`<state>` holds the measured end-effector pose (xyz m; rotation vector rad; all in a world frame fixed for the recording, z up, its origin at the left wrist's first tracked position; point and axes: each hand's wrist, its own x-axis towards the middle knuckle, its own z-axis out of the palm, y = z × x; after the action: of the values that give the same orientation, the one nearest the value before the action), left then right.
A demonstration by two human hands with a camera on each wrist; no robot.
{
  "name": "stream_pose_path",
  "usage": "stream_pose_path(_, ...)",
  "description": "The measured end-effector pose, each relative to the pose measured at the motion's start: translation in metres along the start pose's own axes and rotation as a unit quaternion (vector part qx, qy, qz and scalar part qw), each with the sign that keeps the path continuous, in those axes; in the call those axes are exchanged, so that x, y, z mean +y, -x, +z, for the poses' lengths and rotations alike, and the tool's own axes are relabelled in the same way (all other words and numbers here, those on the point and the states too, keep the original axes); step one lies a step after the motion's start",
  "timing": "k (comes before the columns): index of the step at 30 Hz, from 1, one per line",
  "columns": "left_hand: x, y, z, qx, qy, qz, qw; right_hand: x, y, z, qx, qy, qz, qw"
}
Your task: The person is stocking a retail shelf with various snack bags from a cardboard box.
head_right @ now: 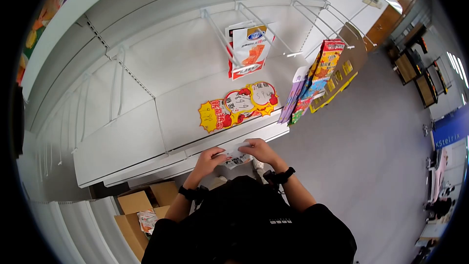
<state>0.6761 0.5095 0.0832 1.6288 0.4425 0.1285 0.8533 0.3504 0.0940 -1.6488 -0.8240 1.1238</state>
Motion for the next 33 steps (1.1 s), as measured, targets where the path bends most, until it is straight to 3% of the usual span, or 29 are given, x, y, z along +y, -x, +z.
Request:
stream_pose_path(5, 0.028, -0.031, 0.032, 0.057, 0.094, -0.046, 0.993, -0.029, -0.013, -0.064, -0.032, -0.037, -0.019, 0.999)
stream_pose_path(15, 0.062, -0.099, 0.108, 0.161, 0.226, 0.054, 0.959, -0.083, -0.027, -0.162, 0.004, -0.153, -0.17, 0.974)
stream_pose_path(20, 0.065, -0.101, 0.138, 0.192, 0.155, 0.039, 0.968, -0.122, -0.022, -0.182, 0.023, -0.265, -0.205, 0.942)
stream_pose_path(25, 0.089, -0.089, 0.147, 0.247, 0.085, 0.053, 0.964, -0.154, -0.017, -0.193, 0.042, -0.285, -0.225, 0.931)
stream_pose_path(33, 0.08, -0.09, 0.155, 0.271, 0.151, 0.079, 0.947, -0.159, -0.031, -0.194, 0.026, -0.278, -0.248, 0.928)
